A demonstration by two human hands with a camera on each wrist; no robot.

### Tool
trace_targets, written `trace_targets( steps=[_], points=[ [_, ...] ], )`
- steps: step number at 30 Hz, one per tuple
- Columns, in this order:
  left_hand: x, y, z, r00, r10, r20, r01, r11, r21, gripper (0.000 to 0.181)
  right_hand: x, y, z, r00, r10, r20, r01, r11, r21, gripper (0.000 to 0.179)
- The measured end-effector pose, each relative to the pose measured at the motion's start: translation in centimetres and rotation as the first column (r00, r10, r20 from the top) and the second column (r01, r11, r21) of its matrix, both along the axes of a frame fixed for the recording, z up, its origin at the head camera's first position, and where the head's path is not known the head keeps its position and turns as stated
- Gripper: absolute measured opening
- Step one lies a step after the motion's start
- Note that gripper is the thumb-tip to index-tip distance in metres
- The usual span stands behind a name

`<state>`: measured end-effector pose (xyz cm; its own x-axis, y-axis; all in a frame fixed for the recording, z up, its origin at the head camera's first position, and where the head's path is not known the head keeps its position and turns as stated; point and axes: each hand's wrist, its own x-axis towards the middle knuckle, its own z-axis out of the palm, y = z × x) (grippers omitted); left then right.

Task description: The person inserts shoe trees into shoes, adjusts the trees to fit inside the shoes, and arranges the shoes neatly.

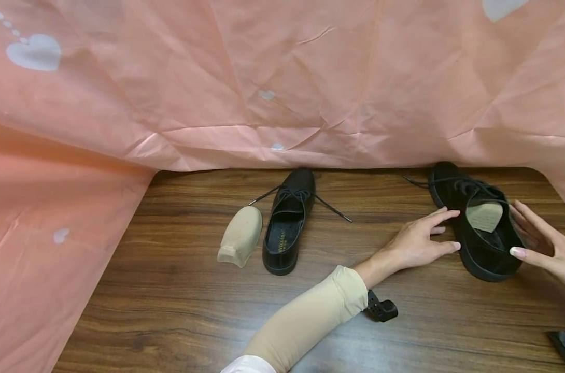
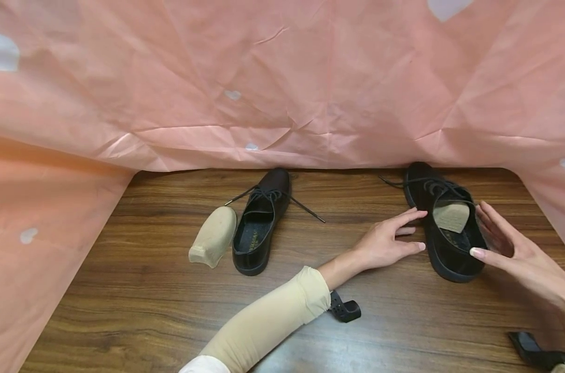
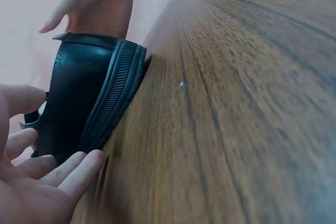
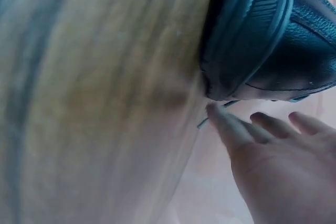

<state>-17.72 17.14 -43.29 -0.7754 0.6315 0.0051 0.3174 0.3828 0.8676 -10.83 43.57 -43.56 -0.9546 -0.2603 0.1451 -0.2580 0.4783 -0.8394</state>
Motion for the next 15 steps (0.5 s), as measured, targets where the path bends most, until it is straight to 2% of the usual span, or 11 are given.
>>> trace_targets(
  steps=[4, 7, 10, 15],
  points=[
    [0.1, -0.6, 0.2, 1.0, 0.006, 0.019, -0.007, 1.0, 0.027, 0.065, -0.2, -0.3, 0.3, 0.999, 0.002, -0.048, -0.007, 0.994, -0.109, 0.089],
    [0.1, -1.0, 0.3, 1.0, 0.004, 0.025, -0.005, 0.999, 0.041, 0.064, -0.3, -0.4, 0.4, 0.998, -0.002, -0.063, -0.008, 0.988, -0.155, 0.088],
    [0.2, -1.3, 0.3, 1.0, 0.0, 0.017, -0.001, 0.999, 0.041, 0.063, -0.2, -0.5, 0.5, 0.997, -0.018, -0.076, 0.01, 0.995, -0.099, 0.088],
    [0.3, -1.9, 0.5, 1.0, -0.012, -0.026, 0.012, 1.0, -0.003, 0.064, 0.4, -1.1, 1.2, 0.992, -0.105, -0.07, 0.105, 0.994, -0.006, 0.09]
  ],
)
